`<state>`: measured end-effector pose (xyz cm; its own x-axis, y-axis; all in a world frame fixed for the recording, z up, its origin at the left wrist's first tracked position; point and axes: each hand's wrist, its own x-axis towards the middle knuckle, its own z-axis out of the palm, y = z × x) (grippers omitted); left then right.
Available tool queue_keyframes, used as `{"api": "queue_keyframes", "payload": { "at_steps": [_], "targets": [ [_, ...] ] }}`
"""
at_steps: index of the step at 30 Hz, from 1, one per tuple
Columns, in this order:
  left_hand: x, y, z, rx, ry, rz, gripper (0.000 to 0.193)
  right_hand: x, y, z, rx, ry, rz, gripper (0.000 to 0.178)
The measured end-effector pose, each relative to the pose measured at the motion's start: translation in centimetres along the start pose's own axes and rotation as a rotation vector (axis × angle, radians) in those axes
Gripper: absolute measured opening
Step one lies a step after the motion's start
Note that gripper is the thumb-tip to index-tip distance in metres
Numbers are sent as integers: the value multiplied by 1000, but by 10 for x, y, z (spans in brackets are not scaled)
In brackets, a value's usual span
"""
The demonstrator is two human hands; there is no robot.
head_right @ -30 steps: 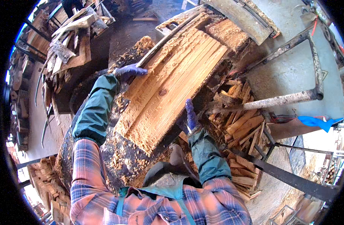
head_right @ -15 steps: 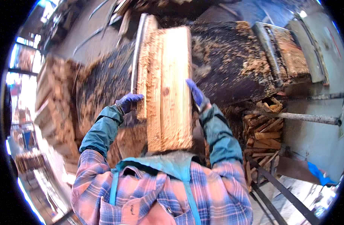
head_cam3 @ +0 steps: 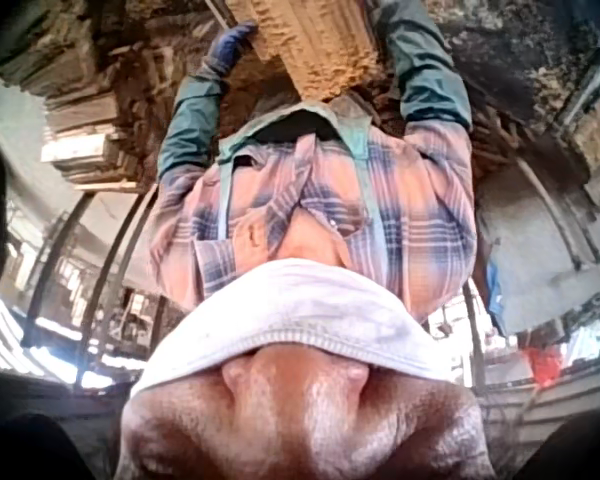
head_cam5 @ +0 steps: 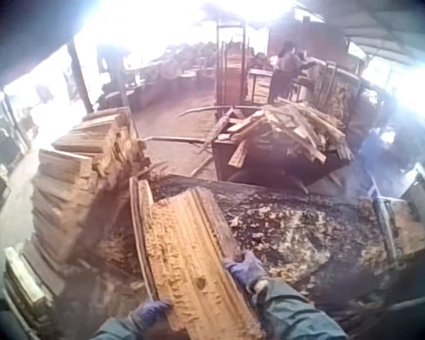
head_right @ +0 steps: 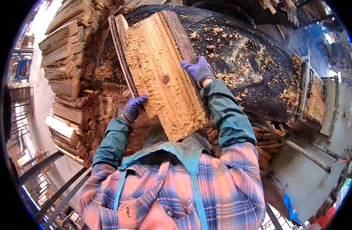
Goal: The person repeatedly picks up wooden planks from a pile, inspects them, and places them into a stack. The person also clears sawdust from the work surface and handles a large circular saw blade to move it aside.
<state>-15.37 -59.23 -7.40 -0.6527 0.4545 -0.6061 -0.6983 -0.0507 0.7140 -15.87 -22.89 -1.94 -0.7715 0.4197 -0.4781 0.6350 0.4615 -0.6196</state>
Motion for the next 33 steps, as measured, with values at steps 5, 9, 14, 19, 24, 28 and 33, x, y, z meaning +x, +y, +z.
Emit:
{"api": "queue_keyframes", "payload": {
  "at_steps": [5, 9, 14, 19, 24, 28, 33],
  "targets": [
    [3, -6, 6, -41, -14, 87, 26, -2, 33, -13, -291, 86, -20, 100],
    [-1, -3, 14, -21, 72, 160, 28, -7, 23, -30, -393, 207, -128, 93],
    [-2, -17, -4, -223, -60, 289, 24, 11, 43, -58, -176, 237, -244, 77],
    [4, -16, 2, -190, 7, 271, 23, 134, 32, -207, 107, 253, -1045, 11],
    [-16, -3, 13, -122, 238, 99, 28, 118, -26, -215, 144, 395, -839, 28],
    [-30, 6, 21, -535, -33, 2, 31, 14, 39, -49, 63, -381, -410, 80],
    [-36, -12, 1, -638, -36, 56, 38, -36, 16, -1, -543, 87, -418, 88]
  ]
}}
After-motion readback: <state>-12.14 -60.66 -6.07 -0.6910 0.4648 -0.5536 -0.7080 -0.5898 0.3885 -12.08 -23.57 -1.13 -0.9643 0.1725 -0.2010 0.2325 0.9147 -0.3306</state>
